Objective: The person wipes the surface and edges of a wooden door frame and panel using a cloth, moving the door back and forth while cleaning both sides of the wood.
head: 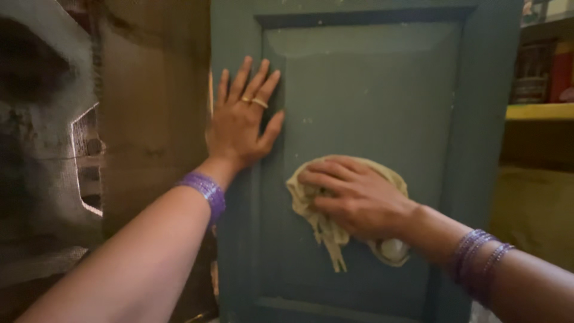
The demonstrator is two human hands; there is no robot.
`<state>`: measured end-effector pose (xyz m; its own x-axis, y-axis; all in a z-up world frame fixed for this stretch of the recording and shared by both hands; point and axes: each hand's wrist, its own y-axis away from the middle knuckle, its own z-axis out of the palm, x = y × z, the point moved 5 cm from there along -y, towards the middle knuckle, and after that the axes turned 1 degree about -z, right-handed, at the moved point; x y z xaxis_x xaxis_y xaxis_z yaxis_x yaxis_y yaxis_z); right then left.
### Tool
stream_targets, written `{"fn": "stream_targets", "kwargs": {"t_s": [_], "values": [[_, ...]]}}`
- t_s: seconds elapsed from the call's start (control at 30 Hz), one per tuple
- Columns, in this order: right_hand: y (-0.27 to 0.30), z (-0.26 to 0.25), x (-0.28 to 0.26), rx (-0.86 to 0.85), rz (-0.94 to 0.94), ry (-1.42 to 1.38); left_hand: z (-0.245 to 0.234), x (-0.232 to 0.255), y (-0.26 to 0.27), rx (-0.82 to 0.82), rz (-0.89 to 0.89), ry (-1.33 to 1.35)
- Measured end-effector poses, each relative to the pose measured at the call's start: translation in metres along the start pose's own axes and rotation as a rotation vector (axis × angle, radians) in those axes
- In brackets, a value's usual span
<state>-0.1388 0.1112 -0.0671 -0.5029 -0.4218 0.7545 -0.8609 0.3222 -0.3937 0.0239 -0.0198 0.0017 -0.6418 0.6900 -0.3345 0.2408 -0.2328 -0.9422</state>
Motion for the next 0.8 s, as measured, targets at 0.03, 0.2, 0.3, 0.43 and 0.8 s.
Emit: {"fn": "stream_targets", "kwargs": {"t_s": [0.03, 0.2, 0.3, 0.43, 0.8], "values": [[0.002, -0.003, 0.004, -0.024, 0.004, -0.003, 0.0, 0.0, 0.0, 0.002, -0.006, -0.008], [0.003, -0.019, 0.03, -0.033, 0.081, 0.052, -0.001, 0.002, 0.003, -0.008, -0.027, -0.016], [-0.008, -0.031, 0.049, 0.046, 0.086, 0.171, -0.002, 0.003, 0.004, -0.011, -0.029, -0.003], [-0.021, -0.046, 0.072, 0.101, 0.119, 0.243, -0.001, 0.002, 0.006, 0.006, -0.025, 0.009], [-0.066, -0.013, 0.059, 0.243, 0.215, 0.315, 0.005, -0.004, 0.008, 0.041, 0.006, 0.003]]}}
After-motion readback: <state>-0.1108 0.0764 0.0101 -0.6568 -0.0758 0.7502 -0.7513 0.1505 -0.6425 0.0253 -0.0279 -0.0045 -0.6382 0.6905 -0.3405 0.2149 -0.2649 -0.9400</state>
